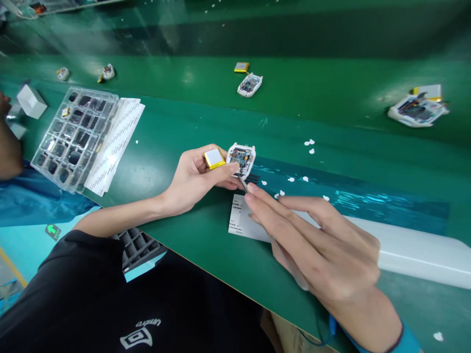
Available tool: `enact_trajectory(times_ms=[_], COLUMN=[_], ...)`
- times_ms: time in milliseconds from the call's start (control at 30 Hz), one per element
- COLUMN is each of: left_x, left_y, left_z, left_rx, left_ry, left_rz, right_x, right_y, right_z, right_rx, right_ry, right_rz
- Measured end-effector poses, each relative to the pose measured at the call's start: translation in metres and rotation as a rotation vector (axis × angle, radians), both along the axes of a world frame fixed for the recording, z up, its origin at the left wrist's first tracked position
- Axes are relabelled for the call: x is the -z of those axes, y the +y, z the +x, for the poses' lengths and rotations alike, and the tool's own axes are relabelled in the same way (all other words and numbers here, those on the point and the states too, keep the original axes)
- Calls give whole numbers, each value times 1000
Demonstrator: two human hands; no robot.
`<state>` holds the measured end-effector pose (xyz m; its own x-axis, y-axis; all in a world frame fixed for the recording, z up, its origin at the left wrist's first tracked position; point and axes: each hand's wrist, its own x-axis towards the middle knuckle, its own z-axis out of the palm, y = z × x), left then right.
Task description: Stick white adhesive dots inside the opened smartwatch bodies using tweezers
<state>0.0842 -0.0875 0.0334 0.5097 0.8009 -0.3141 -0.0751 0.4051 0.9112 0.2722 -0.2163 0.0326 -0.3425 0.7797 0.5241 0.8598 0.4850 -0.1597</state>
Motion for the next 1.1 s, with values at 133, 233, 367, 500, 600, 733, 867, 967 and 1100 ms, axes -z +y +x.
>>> enact_trajectory(times_ms=[133,233,367,500,600,733,867,967,1100], left_x=[6,7,6,10,15,32,51,60,68], left_y=[1,1,1,2,10,50,130,189,229], left_z=[1,0,-2,-2,-3,-9,-25,-35,-28], left_rx=[-1,22,39,62,80,-21,-265,-345,-328], left_ry=[-2,-31,-67,-61,-28,218,602,843,894], left_rz=[53,56,50,80,197,562,994,1089,1250], right_x=[3,4,5,7,7,5,6,8,12], right_y=[1,1,5,6,4,2,2,3,4], right_z=[-2,-1,-2,-3,-1,1,1,0,-2], right_rx=[13,35,19,28,58,60,3,-11,-14], right_ry=[37,33,47,88,97,44,26,19,13], right_rz=[39,-1,38,53,57,68,165,190,222])
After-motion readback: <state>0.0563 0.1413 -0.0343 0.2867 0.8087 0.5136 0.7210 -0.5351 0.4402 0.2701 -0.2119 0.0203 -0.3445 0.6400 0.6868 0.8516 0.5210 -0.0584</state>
